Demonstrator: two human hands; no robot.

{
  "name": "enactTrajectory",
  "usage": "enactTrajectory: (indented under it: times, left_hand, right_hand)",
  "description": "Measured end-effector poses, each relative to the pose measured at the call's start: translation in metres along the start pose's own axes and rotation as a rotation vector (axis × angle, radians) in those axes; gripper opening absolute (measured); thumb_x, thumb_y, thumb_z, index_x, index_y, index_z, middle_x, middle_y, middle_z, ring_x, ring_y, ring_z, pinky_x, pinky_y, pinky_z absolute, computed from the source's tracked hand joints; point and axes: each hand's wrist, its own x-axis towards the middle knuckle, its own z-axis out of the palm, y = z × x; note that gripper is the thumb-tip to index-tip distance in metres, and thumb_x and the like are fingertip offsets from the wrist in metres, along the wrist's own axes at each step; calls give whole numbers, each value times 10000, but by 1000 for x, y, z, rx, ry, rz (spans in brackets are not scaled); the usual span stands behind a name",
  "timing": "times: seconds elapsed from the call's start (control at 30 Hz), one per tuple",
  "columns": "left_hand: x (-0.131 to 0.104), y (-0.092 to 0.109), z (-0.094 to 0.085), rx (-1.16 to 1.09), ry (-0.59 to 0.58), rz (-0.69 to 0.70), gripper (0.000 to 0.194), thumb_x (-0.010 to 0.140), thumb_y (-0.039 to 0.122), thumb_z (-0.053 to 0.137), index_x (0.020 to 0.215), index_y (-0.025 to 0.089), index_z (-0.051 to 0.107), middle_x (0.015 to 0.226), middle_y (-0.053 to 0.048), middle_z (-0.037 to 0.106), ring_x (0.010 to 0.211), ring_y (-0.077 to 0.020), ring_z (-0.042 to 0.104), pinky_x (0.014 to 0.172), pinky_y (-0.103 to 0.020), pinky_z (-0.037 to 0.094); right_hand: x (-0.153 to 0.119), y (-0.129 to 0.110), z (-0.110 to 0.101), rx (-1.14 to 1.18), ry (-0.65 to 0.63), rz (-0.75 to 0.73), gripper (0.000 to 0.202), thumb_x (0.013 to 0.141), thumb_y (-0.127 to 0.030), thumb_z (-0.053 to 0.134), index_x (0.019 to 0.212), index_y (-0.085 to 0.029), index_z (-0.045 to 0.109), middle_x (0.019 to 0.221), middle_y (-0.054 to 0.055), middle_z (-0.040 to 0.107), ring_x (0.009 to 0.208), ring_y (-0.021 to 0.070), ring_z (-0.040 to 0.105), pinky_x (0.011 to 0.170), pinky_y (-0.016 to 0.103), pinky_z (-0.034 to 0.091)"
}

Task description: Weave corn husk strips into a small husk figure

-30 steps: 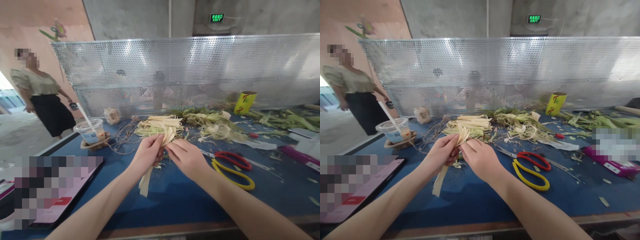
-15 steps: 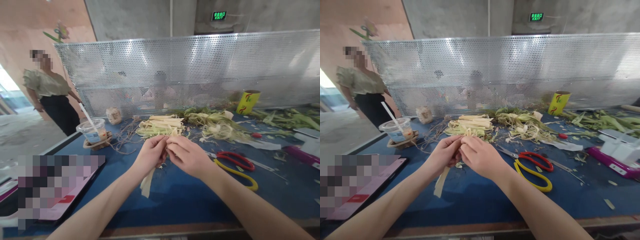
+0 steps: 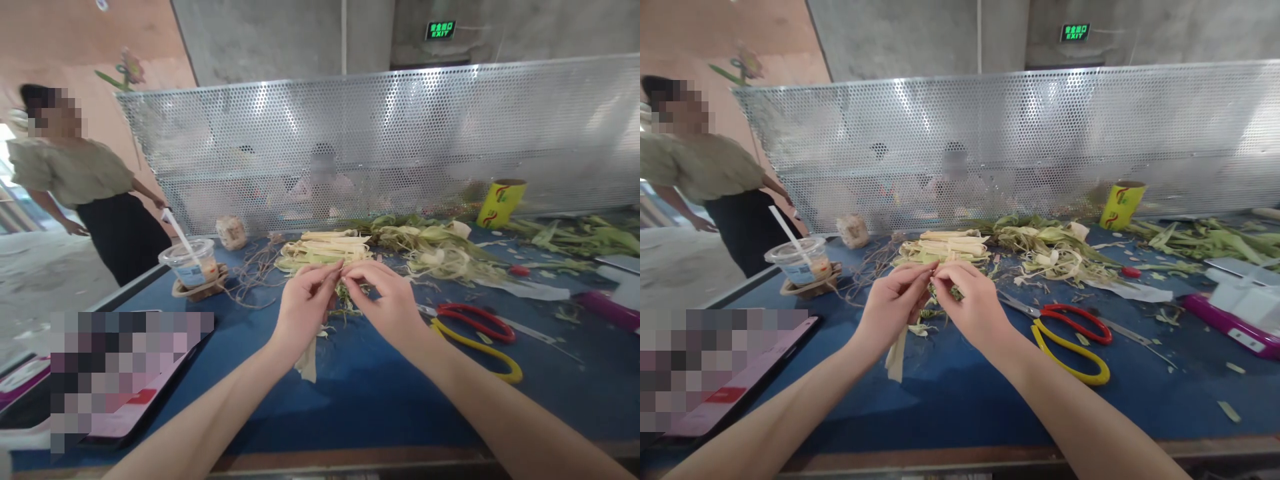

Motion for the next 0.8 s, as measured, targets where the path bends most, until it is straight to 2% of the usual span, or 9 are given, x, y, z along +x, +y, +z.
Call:
enactTrajectory:
  times: [0.13, 0.3, 0.4, 0.57, 0.8]
  left_hand:
    - [0, -2, 0, -114, 67, -41, 230, 712, 304, 600, 904, 196, 666, 524, 34, 478, 361, -40, 360, 324, -167, 279]
    - [-1, 0, 2, -235, 115, -123, 190, 659, 284, 657, 803, 164, 630, 451, 39, 513, 370, -49, 416, 326, -140, 256]
    - [-2, -1, 2, -314, 98, -157, 171, 658, 290, 656, 750, 157, 598, 384, 61, 471, 323, -39, 375, 311, -134, 230]
    - [-3, 2, 3, -361, 73, -214, 181, 664, 294, 651, 758, 162, 570, 394, 56, 495, 312, -38, 378, 300, -124, 200]
    - [-6, 6, 5, -419, 56, -192, 142, 681, 259, 642, 749, 164, 561, 370, 75, 452, 303, -20, 337, 307, -111, 189]
  right_hand:
    - [-1, 1, 3, 121, 10, 99, 102, 769, -126, 490, 717, -189, 551, 788, 34, 608, 744, 141, 569, 683, 274, 472]
    - [-1, 4, 7, 294, 27, 199, 73, 754, -145, 516, 701, -191, 539, 790, 34, 581, 730, 139, 563, 634, 266, 490]
    - [-1, 4, 8, 322, 33, 191, 66, 738, -140, 539, 697, -192, 545, 780, 29, 577, 747, 143, 565, 660, 280, 496]
    - [-1, 2, 6, 364, 47, 213, 40, 727, -170, 578, 696, -192, 566, 767, 23, 590, 743, 144, 578, 670, 285, 497]
    - [-2, -1, 4, 441, 71, 309, 40, 710, -162, 605, 704, -190, 578, 759, 9, 611, 714, 127, 587, 669, 265, 496]
